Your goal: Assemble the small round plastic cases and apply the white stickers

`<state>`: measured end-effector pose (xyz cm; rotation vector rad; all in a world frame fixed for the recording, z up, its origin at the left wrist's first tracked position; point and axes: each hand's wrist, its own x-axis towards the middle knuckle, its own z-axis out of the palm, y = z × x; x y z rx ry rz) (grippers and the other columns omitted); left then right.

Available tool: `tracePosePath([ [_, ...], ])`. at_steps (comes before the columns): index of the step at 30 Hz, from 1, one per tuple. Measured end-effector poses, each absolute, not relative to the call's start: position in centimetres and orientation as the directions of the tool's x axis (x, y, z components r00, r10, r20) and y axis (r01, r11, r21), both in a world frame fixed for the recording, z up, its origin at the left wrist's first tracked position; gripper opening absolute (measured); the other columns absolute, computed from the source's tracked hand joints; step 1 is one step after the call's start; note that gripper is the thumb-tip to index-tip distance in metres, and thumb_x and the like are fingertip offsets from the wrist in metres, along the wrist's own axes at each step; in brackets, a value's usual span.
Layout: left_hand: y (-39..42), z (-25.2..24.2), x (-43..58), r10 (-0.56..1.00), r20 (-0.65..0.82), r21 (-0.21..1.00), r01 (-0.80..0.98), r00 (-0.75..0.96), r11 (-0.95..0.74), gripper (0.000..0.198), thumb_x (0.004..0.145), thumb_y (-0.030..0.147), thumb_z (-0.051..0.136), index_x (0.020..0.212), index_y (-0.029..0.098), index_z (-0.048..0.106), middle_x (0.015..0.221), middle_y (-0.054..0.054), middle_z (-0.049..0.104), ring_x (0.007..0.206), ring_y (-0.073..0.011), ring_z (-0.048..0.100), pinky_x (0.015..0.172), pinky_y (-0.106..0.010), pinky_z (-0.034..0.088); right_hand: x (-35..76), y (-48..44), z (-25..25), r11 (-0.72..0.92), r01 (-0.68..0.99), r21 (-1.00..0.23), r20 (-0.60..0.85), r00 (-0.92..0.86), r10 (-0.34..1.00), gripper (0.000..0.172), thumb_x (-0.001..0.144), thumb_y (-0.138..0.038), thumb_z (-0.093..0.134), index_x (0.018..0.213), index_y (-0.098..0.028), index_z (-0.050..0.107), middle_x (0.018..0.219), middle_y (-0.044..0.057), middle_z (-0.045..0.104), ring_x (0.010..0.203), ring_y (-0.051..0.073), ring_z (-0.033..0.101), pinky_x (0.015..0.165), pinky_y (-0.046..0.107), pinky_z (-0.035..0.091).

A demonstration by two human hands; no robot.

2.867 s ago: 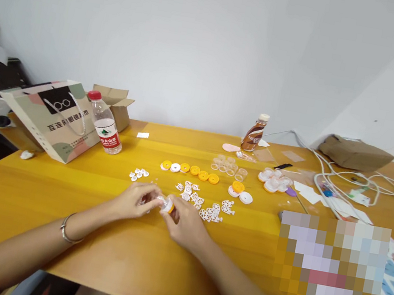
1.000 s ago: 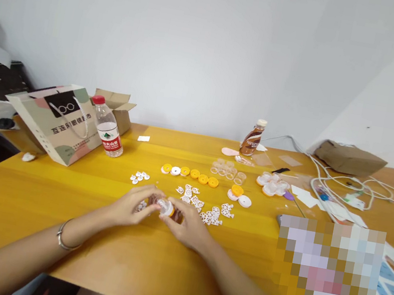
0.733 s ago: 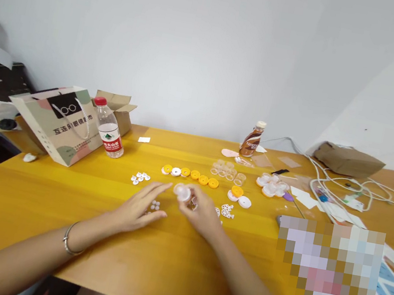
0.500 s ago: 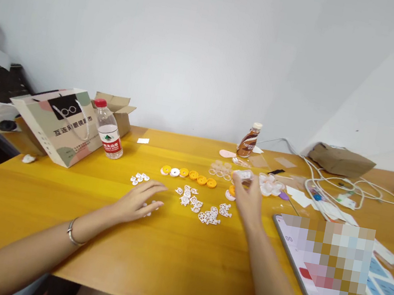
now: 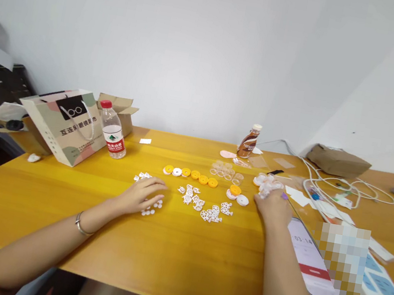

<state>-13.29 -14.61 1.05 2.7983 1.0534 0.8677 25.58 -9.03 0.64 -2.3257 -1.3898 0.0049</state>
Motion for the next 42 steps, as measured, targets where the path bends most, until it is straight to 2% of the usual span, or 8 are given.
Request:
tracePosePath([
  [3,-14.3,1.1,-13.6,0.663,0.539,0.193,0.690,0.519,-0.698,0.026,0.087,0.028,0.040,0.107,0.019,0.053,0.103,-0.008,0.057,0.094,-0.0186,0.054,0.083,-0.034,0.041,25.8,-9.1,0.9,-0.501,0.817,-0.284,0.138,0.552,0.822,0.054,0.071,-0.040,0.048,0.112,-0.006,0.039,0.096,0.029,0.056,0.088,0.033,0.055,0.063,0.036,0.034],
  [12,-11.4,1.0,-16.7,0.752,0.601,0.207,0.857,0.270,-0.473,0.023,0.085,0.025,0.039,0.101,0.017,0.055,0.095,-0.007,0.059,0.090,-0.0193,0.053,0.080,-0.033,0.039,25.4,-9.3,1.4,-0.534,0.783,-0.319,0.192,0.605,0.773,0.069,0.078,-0.030,0.042,0.127,0.010,0.016,0.106,0.036,0.051,0.095,0.038,0.053,0.066,0.038,0.031],
  [15,-10.1,0.8,-18.5,0.786,0.561,0.231,0.862,0.260,-0.450,0.023,0.084,0.020,0.037,0.099,0.015,0.055,0.093,-0.008,0.058,0.089,-0.0194,0.052,0.081,-0.033,0.039,24.8,-9.4,1.8,-0.499,0.799,-0.335,0.223,0.581,0.783,0.060,0.081,-0.031,0.037,0.124,0.008,0.022,0.101,0.033,0.054,0.090,0.035,0.054,0.063,0.036,0.031],
  [20,-9.5,1.4,-20.4,0.820,0.412,0.263,0.809,0.398,-0.525,0.020,0.083,0.026,0.040,0.087,0.016,0.057,0.083,-0.005,0.057,0.079,-0.0167,0.052,0.074,-0.029,0.040,23.9,-9.5,2.2,-0.377,0.814,-0.441,0.373,0.548,0.748,0.031,0.080,-0.037,0.035,0.099,-0.013,0.042,0.076,0.013,0.056,0.066,0.022,0.049,0.056,0.031,0.028],
  [23,-9.9,2.2,-20.9,0.851,0.308,0.266,0.821,0.425,-0.506,0.025,0.081,0.039,0.043,0.082,0.016,0.053,0.073,-0.002,0.056,0.065,-0.0144,0.050,0.060,-0.026,0.038,23.2,-9.5,1.8,-0.237,0.849,-0.471,0.501,0.479,0.721,0.012,0.077,-0.030,0.039,0.069,-0.021,0.038,0.057,0.001,0.044,0.053,0.015,0.036,0.052,0.028,0.025],
  [29,-9.8,1.7,-21.4,0.899,0.192,0.231,0.872,0.394,-0.431,0.023,0.081,0.040,0.042,0.077,0.018,0.048,0.070,-0.001,0.057,0.059,-0.0136,0.049,0.053,-0.024,0.033,22.0,-9.1,0.8,0.019,0.887,-0.462,0.700,0.351,0.622,0.034,0.070,-0.024,0.045,0.051,-0.021,0.017,0.044,-0.006,0.021,0.046,0.010,0.022,0.049,0.025,0.021],
  [35,-9.0,1.0,-21.9,0.871,0.193,0.230,0.842,0.451,-0.487,0.012,0.083,0.028,0.041,0.080,0.018,0.048,0.075,-0.002,0.058,0.065,-0.0143,0.052,0.060,-0.025,0.039,21.0,-9.2,0.3,0.142,0.918,-0.370,0.733,0.195,0.651,0.033,0.071,-0.024,0.043,0.047,-0.020,0.019,0.044,-0.006,0.020,0.044,0.009,0.023,0.048,0.024,0.023],
  [42,-11.9,2.4,-16.6,0.724,0.423,0.109,0.762,0.545,-0.638,0.017,0.089,0.021,0.031,0.087,0.016,0.047,0.083,-0.006,0.054,0.078,-0.0160,0.050,0.072,-0.028,0.039,19.3,-9.4,-0.5,0.321,0.934,-0.159,0.724,-0.110,0.680,0.032,0.074,-0.022,0.042,0.049,-0.020,0.023,0.042,-0.005,0.027,0.040,0.008,0.030,0.046,0.025,0.021],
])
